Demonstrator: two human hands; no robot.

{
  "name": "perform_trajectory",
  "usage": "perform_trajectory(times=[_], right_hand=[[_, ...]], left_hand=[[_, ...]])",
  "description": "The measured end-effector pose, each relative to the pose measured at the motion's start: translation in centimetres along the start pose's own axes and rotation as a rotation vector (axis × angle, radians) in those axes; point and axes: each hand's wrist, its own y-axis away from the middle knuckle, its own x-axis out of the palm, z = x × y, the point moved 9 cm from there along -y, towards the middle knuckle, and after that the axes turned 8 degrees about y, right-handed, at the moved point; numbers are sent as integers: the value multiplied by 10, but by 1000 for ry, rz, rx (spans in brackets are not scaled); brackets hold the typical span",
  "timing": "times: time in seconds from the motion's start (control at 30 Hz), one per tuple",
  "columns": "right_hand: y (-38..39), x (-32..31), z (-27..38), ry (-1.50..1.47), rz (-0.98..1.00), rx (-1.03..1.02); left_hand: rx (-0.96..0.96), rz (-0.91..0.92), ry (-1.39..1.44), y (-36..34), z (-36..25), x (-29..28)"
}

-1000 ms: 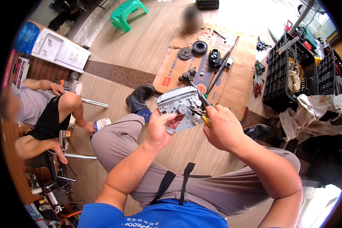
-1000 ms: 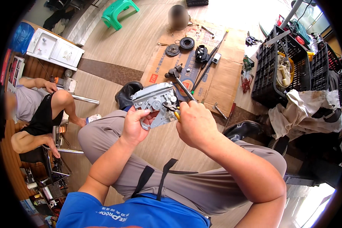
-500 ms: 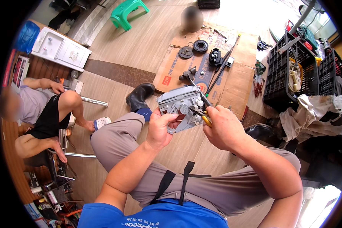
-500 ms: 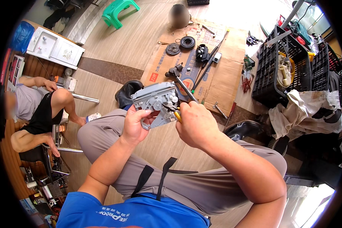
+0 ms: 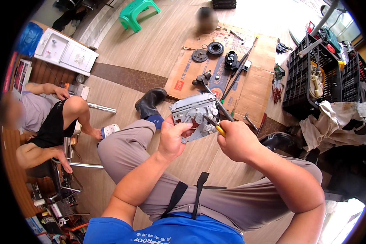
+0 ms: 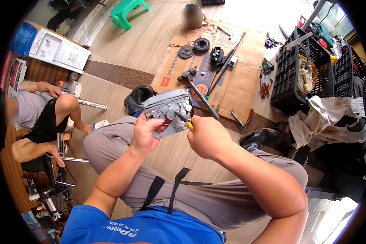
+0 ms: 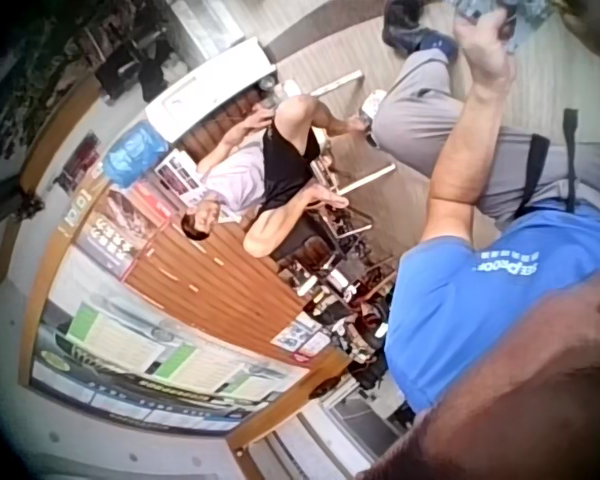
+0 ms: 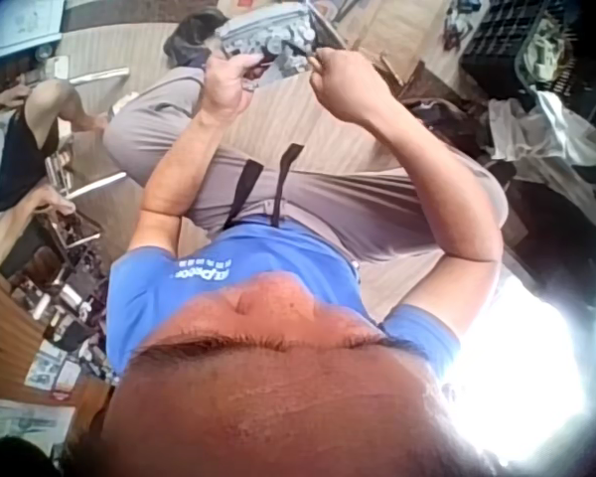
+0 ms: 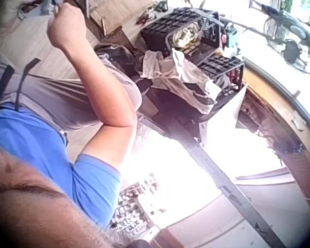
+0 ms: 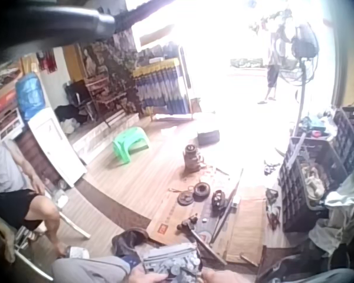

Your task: The person disassembles a small mechanical component using a screwdriver, removing screws and separating parts while sitting on the floor of a workshop.

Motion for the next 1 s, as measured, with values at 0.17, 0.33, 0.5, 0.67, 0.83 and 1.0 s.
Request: perform_trajectory(times=[0.17,0.33,0.5,0.67,0.83,1.0], right_hand=[[-6,-3,3,-129,29,-26],[-4,-7,-3,-59,-37,-10],[-4,-24,-11,7,-221,-26],[-16,-11,-34,-270,-117,105],[-15,24,-43,-725,56,240],[-11,36,-40,-1044,89,300]], left_hand=[[-37,4,50,-1,1,2],[-62,-50,159,-7,1,-2],[-123,-53,198,-7,9,-16],[-215,0,253,-3,13,-1],[-226,127,252,0,10,13],[-237,174,371,1,11,15]])
